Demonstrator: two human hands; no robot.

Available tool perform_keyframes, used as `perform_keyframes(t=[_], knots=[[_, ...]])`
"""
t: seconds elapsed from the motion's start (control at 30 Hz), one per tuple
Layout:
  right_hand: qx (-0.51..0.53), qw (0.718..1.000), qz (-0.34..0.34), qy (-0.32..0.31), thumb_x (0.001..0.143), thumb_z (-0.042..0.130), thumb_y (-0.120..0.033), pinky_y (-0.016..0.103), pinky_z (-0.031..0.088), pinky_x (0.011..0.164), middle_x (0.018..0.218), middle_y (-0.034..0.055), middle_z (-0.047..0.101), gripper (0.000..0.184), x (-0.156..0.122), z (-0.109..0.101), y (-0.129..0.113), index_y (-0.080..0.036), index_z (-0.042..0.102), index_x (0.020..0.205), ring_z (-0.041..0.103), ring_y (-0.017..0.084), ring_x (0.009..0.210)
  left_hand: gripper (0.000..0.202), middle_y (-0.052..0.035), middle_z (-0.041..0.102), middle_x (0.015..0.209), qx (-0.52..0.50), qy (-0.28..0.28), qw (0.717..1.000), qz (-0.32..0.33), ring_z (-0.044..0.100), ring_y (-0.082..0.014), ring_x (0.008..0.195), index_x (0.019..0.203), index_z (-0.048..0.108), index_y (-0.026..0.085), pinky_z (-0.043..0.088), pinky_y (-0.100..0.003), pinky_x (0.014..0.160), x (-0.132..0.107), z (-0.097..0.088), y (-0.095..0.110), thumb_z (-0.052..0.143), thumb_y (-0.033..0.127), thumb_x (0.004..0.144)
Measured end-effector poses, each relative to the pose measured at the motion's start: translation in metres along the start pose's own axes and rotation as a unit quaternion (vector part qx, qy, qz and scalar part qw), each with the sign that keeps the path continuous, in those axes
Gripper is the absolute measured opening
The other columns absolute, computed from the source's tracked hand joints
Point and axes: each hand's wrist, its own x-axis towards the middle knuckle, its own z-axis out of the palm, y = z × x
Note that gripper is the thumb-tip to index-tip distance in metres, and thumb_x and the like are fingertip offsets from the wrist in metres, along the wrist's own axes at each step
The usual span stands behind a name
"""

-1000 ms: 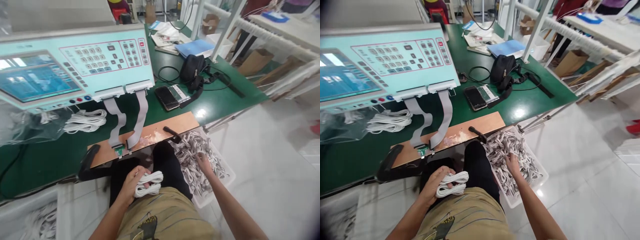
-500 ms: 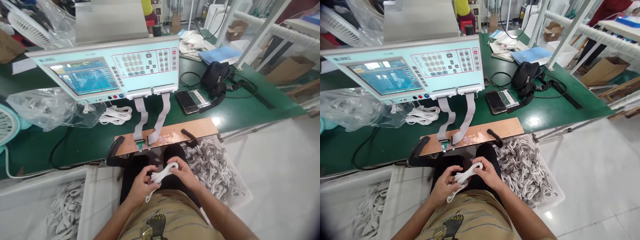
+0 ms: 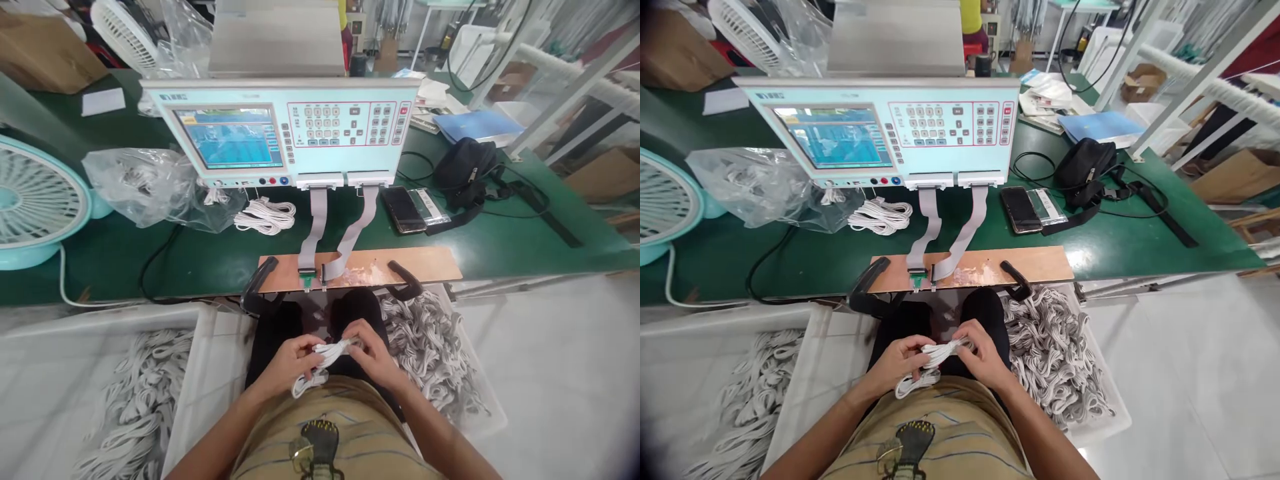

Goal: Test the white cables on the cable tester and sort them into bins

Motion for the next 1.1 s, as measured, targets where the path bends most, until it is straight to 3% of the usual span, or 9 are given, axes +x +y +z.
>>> perform_keyframes(t=[0.13, 0.27, 0.37, 0.53, 0.63, 0.87, 0.97, 1.1], knots=[[-0.235, 0.967, -0.065, -0.074, 0.088, 0.050, -0.023, 0.033, 0.035, 0.075, 0.079, 0.0048, 0.060, 0.011, 0.001, 0.013, -0.009, -0.020, 0.061, 0.086, 0.050, 0.020, 0.078, 0.021, -0.0008, 0.059, 0.072, 0.044, 0.003, 0.998, 0.037, 0.053, -0.0095, 0.050, 0.085, 0.066, 0.014, 0.039, -0.019, 0.045, -0.004, 0.002, 0.001, 0.064, 0.029, 0.070], [-0.319, 0.932, -0.093, -0.142, 0.086, 0.054, -0.024, 0.030, 0.037, 0.068, 0.078, 0.0055, 0.061, 0.009, -0.001, 0.025, -0.012, -0.018, 0.060, 0.082, 0.053, 0.019, 0.073, 0.024, 0.0006, 0.057, 0.063, 0.041, 0.005, 0.999, 0.016, 0.052, -0.0105, 0.048, 0.078, 0.064, 0.013, 0.041, -0.020, 0.043, -0.007, 0.003, 0.002, 0.056, 0.036, 0.076], [-0.349, 0.920, -0.096, -0.149, 0.085, 0.055, -0.024, 0.029, 0.037, 0.065, 0.076, 0.0060, 0.060, 0.009, -0.003, 0.033, -0.010, -0.017, 0.058, 0.081, 0.054, 0.019, 0.070, 0.027, 0.0019, 0.055, 0.058, 0.045, 0.014, 0.999, 0.008, 0.050, -0.0105, 0.045, 0.072, 0.062, 0.014, 0.039, -0.019, 0.041, -0.007, 0.001, -0.001, 0.055, 0.039, 0.077], [-0.311, 0.940, -0.086, -0.109, 0.083, 0.054, -0.021, 0.027, 0.038, 0.062, 0.074, 0.0045, 0.059, 0.005, -0.003, 0.040, -0.003, -0.016, 0.053, 0.086, 0.054, 0.018, 0.066, 0.025, 0.0034, 0.054, 0.053, 0.032, 0.010, 0.999, -0.016, 0.050, -0.0103, 0.042, 0.073, 0.060, 0.015, 0.037, -0.019, 0.041, -0.006, -0.004, -0.003, 0.059, 0.039, 0.074], [-0.312, 0.937, -0.103, -0.120, 0.084, 0.054, -0.023, 0.028, 0.038, 0.061, 0.072, 0.0043, 0.058, 0.006, -0.004, 0.041, 0.000, -0.017, 0.052, 0.083, 0.053, 0.018, 0.065, 0.026, 0.0039, 0.052, 0.050, 0.027, 0.010, 0.999, -0.019, 0.048, -0.0107, 0.043, 0.068, 0.057, 0.014, 0.035, -0.020, 0.042, -0.005, -0.007, -0.003, 0.058, 0.040, 0.075], [-0.247, 0.953, -0.141, -0.105, 0.087, 0.045, -0.020, 0.029, 0.040, 0.066, 0.077, 0.0064, 0.059, 0.009, 0.003, 0.044, -0.008, -0.018, 0.054, 0.087, 0.054, 0.019, 0.070, 0.033, 0.0036, 0.050, 0.052, 0.072, 0.112, 0.990, 0.052, 0.044, -0.0102, 0.052, 0.058, 0.056, 0.014, 0.033, -0.020, 0.050, 0.000, -0.008, -0.007, 0.053, 0.040, 0.078], [-0.172, 0.980, -0.087, -0.054, 0.084, 0.045, -0.018, 0.026, 0.038, 0.059, 0.069, 0.0022, 0.054, 0.010, 0.020, 0.043, -0.013, -0.019, 0.053, 0.080, 0.050, 0.015, 0.062, 0.030, 0.0036, 0.051, 0.054, 0.047, 0.144, 0.986, 0.076, 0.047, -0.0108, 0.052, 0.060, 0.055, 0.015, 0.036, -0.021, 0.051, 0.002, -0.007, -0.001, 0.054, 0.039, 0.078], [-0.055, 0.997, -0.005, 0.062, 0.084, 0.046, -0.025, 0.024, 0.034, 0.054, 0.062, -0.0020, 0.046, 0.016, 0.052, 0.040, -0.014, -0.019, 0.050, 0.070, 0.043, 0.013, 0.057, 0.019, 0.0053, 0.054, 0.058, -0.046, 0.140, 0.985, 0.090, 0.050, -0.0100, 0.046, 0.075, 0.054, 0.017, 0.040, -0.020, 0.045, 0.012, -0.007, 0.017, 0.060, 0.034, 0.072]])
